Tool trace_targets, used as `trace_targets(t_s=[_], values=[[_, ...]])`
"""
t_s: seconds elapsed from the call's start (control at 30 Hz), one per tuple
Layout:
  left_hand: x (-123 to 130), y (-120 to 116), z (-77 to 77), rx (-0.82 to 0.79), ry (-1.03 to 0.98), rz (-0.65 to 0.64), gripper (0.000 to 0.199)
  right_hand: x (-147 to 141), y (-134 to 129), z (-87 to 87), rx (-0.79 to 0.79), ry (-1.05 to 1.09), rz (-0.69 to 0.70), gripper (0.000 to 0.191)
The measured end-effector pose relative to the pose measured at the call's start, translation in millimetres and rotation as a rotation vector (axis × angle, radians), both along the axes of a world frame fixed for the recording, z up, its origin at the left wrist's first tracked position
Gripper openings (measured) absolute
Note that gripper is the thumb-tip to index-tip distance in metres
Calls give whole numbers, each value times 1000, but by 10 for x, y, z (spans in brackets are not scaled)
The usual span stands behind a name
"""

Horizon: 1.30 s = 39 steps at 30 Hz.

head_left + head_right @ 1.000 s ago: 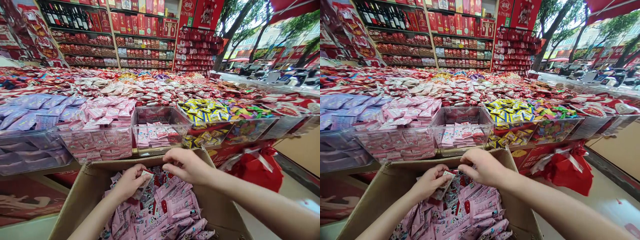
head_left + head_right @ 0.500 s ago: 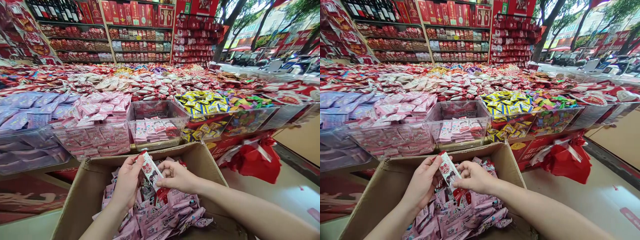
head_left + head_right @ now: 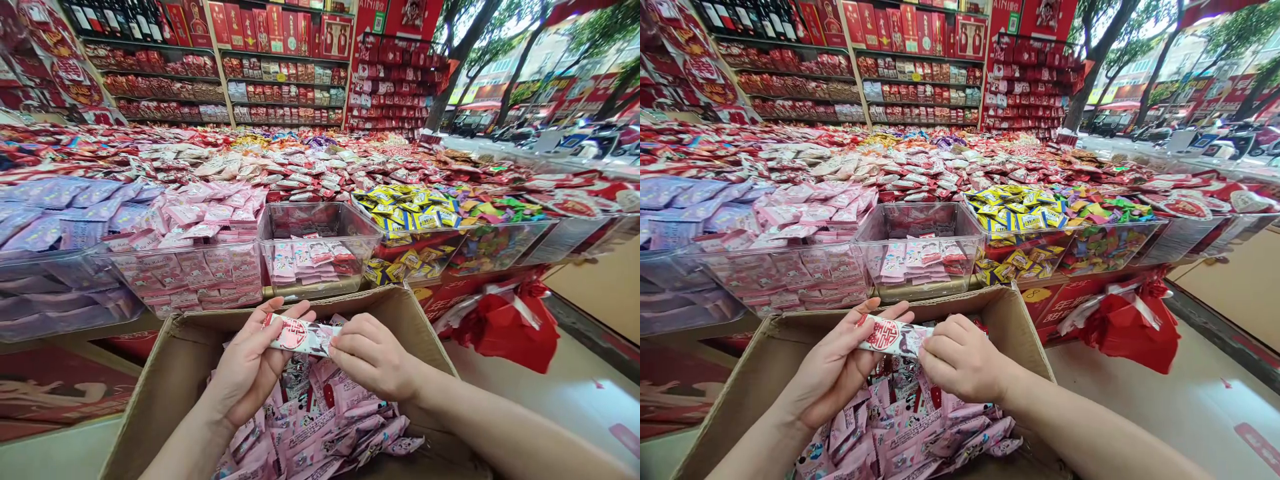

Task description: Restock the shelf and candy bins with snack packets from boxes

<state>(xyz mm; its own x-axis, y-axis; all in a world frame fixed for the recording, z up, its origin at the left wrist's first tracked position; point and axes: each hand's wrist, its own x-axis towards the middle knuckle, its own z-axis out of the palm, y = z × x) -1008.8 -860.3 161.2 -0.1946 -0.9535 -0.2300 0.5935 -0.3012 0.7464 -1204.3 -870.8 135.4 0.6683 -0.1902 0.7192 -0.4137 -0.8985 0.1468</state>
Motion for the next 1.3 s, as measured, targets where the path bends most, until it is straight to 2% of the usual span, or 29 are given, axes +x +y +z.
trace_targets(t_s=[0.2,0.3,0.4,0.47,0.53,0.6,0.67,0.77,0.87,1.0,1.13,1.2,1.3], values=[[68,-9,6,-14,29,-67,21,-26,-4,95,-72,-2,65,14],[134,-20,19,-9,41,-96,22,-42,32,229,-66,8,90,15],[217,-39,35,-7,90,-188,34,-107,37,531,-74,-88,68,19],[252,-51,26,-20,81,-227,40,-158,-50,815,-123,-198,-41,22],[256,-57,-6,-33,36,-228,34,-181,-250,1109,-158,-237,-196,20],[236,-57,-50,-30,-11,-240,29,-161,-554,1348,-116,-124,-329,16],[210,-51,-91,-19,-45,-266,27,-106,-901,1486,-29,95,-426,17],[189,-39,-123,-9,-82,-282,28,3,-1348,1501,110,444,-561,17],[193,-31,-125,-5,-102,-289,29,96,-1593,1388,191,686,-656,19],[209,-34,-124,-1,-113,-287,28,179,-1676,1234,220,800,-633,23],[220,-49,-149,-2,-124,-299,25,221,-1673,1198,317,859,-578,20],[221,-55,-167,-5,-143,-306,24,225,-1668,1223,437,883,-567,20],[220,-61,-194,-6,-180,-315,24,221,-1654,1273,680,908,-565,31]])
